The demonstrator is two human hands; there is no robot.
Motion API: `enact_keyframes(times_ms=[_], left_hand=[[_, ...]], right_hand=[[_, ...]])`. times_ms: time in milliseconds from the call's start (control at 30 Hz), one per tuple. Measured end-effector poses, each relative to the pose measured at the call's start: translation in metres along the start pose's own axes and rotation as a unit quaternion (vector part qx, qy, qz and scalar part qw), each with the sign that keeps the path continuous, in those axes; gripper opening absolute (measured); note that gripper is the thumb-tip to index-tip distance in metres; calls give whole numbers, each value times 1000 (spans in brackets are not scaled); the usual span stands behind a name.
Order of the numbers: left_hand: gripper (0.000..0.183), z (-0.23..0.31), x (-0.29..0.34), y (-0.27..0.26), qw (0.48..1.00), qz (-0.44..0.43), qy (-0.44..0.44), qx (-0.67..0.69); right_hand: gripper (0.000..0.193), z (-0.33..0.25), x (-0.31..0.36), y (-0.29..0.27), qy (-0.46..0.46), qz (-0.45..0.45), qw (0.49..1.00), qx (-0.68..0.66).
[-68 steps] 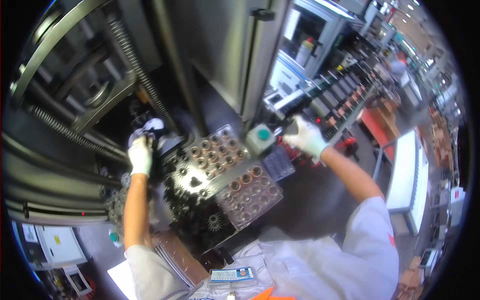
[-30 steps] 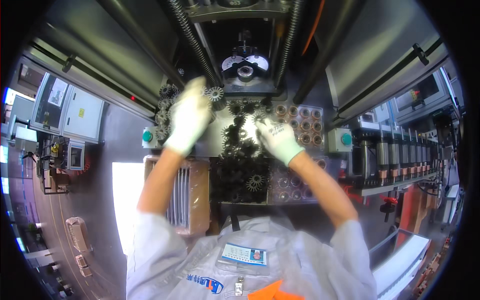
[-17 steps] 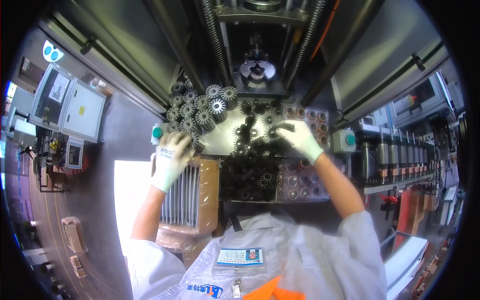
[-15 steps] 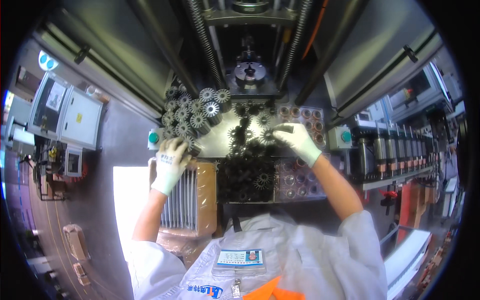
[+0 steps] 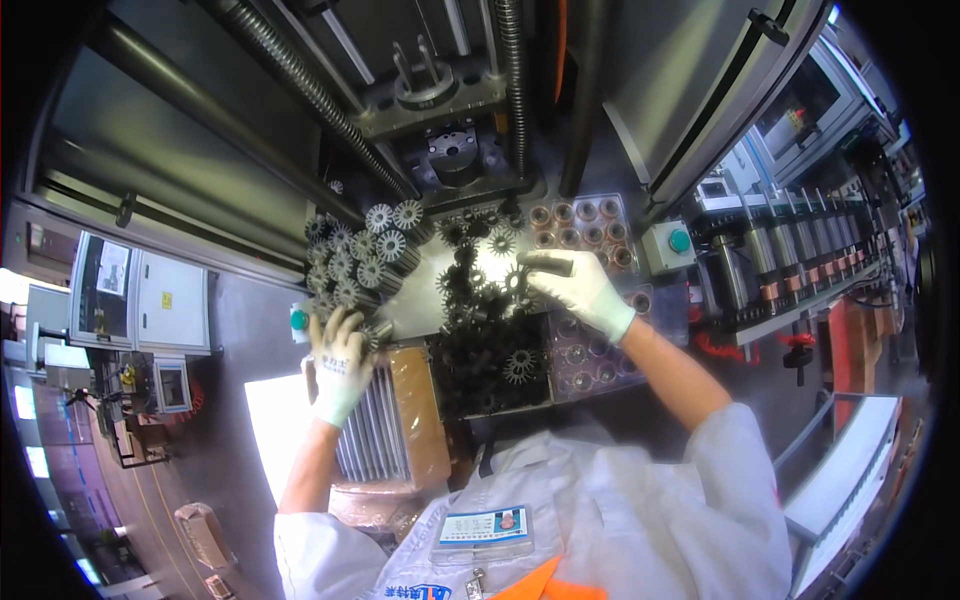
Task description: The person moves between various workstations to gather and assemble rotor components. They take rotor shafts from a bin, place individual gears onto them using a mechanical press, and then store the finished rotors in a tray.
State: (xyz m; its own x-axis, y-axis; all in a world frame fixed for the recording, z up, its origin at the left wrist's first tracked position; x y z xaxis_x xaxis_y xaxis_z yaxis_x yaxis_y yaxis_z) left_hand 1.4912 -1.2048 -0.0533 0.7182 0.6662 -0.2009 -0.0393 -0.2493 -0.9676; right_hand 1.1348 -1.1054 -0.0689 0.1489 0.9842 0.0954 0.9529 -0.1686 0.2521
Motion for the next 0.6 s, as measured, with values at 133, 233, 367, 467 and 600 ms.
enact_keyframes(times_ms=[133,233,367,467,600], left_hand=[[34,6,5,-35,994,73,-39,65],[32,2,-5,-66,964,66,-160,204],[31,-2,-17,-81,926,138,-200,288],[32,0,-26,-77,922,169,-194,289],[33,6,-37,-65,908,136,-200,342]], right_hand=[[33,-33,-38,7,-69,-33,996,48],[31,-65,-82,14,-79,15,995,57],[30,-92,-147,39,-128,38,990,-50],[31,-95,-187,43,-164,62,984,-12],[32,-80,-226,38,-162,96,982,-16]])
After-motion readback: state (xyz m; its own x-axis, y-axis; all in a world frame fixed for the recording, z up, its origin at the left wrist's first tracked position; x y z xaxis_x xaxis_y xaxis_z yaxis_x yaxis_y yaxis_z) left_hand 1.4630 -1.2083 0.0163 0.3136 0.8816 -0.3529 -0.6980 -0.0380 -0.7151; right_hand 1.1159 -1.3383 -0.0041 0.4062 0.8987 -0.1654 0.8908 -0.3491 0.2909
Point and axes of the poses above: each hand's wrist, its own x-axis away from the middle knuckle, its own y-axis out of the palm, z = x × y, the point moved 5 cm from there along -x, towards the middle knuckle, and after that the axes turned 12 degrees about -x, right-handed, at the moved point
